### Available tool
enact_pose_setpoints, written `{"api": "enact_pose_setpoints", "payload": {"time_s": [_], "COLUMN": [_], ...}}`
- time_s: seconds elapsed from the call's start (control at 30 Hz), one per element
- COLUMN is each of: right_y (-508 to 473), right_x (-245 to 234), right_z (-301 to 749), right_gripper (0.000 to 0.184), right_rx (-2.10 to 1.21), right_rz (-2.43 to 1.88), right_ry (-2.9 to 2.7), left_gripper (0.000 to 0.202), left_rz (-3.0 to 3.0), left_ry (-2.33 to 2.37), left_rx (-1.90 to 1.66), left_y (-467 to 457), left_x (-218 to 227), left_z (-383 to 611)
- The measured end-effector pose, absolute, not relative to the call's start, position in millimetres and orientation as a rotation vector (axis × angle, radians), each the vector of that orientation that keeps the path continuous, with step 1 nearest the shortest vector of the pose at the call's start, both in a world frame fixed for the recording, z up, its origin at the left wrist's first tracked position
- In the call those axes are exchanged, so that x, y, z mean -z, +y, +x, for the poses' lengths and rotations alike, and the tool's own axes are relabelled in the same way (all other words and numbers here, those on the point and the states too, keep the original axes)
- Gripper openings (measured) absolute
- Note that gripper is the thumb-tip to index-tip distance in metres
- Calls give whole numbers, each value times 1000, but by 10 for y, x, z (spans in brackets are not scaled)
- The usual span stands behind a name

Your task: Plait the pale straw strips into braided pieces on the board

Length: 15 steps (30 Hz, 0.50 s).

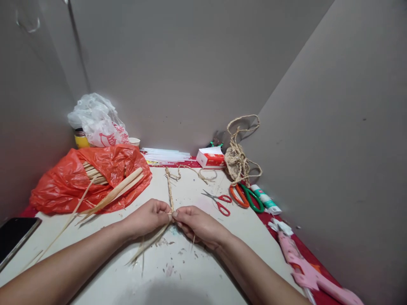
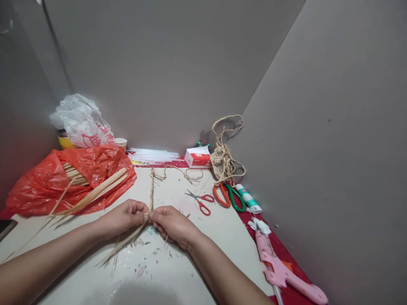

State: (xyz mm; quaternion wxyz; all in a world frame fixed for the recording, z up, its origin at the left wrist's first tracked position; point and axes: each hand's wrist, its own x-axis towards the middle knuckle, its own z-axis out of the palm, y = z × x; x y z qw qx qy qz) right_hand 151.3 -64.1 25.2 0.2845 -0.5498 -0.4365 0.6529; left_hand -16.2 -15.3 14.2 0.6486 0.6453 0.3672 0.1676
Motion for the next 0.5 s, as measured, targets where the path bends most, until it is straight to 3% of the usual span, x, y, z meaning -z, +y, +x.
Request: {"api": "enact_pose_setpoints", "payload": {"time_s": [0.27, 0.5], "right_y": [-671, -697], "right_x": [-191, -145], "right_z": [1417, 1399], "right_gripper": [21, 26], "right_rx": [-1508, -1627], "right_rz": [-1566, -1441], "right_ry": [-1169, -1043], "left_gripper": [23, 26], "left_rz": [1461, 1341], "left_ry": [765, 833], "left_rx": [-211, -201], "left_y": [-225, -401], "left_x": [-277, -248], "left_z": [-199, -107]}}
